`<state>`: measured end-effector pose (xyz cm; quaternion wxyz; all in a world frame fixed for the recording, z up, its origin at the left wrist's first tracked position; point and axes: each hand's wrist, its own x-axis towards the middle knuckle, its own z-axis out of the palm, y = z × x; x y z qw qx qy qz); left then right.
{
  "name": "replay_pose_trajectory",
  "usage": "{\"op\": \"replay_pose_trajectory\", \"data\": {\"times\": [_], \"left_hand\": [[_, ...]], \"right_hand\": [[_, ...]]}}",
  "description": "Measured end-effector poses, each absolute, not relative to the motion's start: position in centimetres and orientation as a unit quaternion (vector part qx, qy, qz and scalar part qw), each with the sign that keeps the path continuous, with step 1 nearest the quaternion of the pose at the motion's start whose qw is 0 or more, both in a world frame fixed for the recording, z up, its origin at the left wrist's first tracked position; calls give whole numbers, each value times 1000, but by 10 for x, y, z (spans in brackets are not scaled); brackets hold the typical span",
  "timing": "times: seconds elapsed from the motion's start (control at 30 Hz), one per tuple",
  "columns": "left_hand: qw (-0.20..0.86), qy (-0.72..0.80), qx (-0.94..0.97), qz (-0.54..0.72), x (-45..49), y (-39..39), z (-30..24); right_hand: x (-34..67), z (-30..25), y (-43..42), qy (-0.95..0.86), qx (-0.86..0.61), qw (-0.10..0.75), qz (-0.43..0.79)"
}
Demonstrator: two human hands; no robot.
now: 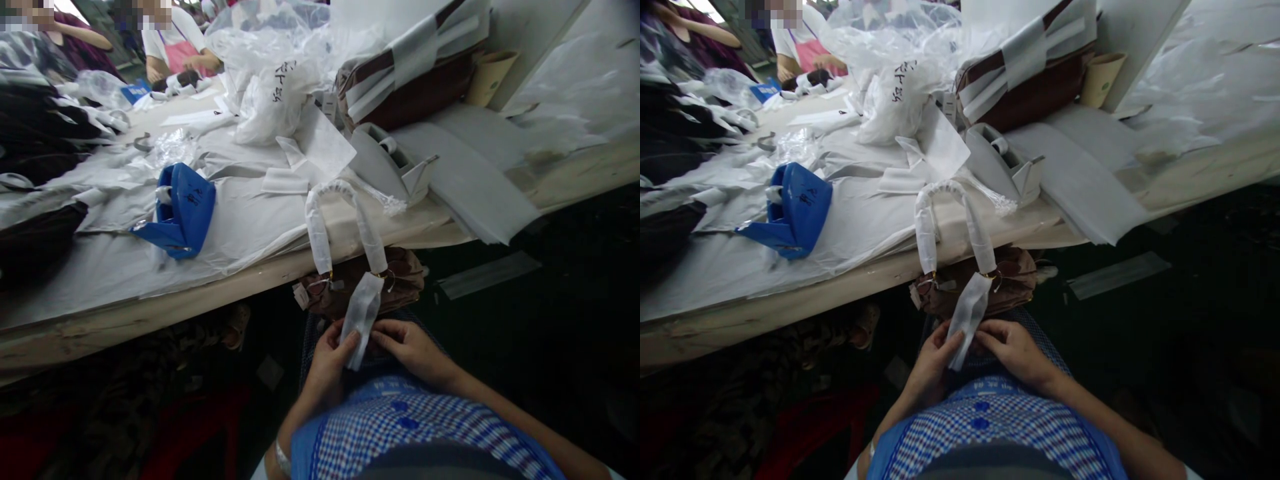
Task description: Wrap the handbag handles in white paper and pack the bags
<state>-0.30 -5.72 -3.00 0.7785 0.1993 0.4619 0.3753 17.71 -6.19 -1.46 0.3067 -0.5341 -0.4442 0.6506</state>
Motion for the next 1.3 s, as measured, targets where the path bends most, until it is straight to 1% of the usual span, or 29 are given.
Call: {"op": "replay_pose_trajectory", "data": {"times": [0.17, 0.23, 0.4, 0.63, 0.7, 0.73, 0.87, 0.93, 1.0, 1.1, 1.2, 1.3], "left_hand": [[785, 466, 196, 357, -2, -58, -33], [784, 472, 200, 351, -1, -57, -32], [782, 480, 198, 346, 0, -55, -29], [793, 466, 213, 330, 3, -56, -30], [791, 458, 225, 338, 3, -57, -30], [786, 458, 231, 344, 3, -58, -30], [757, 470, 269, 365, 2, -59, -29], [743, 478, 299, 361, 2, -58, -30], [724, 489, 332, 355, 3, -57, -30], [693, 496, 365, 374, 6, -57, -32], [687, 476, 385, 393, 8, -58, -43], [674, 474, 432, 367, 8, -58, -59]], "right_hand": [[175, -9, -65, -529, -574, 318, 537], [174, -9, -65, -538, -587, 324, 511], [170, -14, -64, -528, -609, 332, 490], [170, -28, -57, -503, -650, 296, 486], [172, -30, -56, -484, -651, 295, 505], [173, -28, -57, -466, -635, 306, 535], [173, -13, -62, -307, -503, 388, 708], [169, -6, -62, -242, -459, 416, 747], [161, -3, -60, -211, -462, 428, 747], [149, -8, -53, -202, -507, 426, 722], [142, -16, -46, -223, -553, 417, 686], [149, -19, -42, -273, -563, 393, 674]]}}
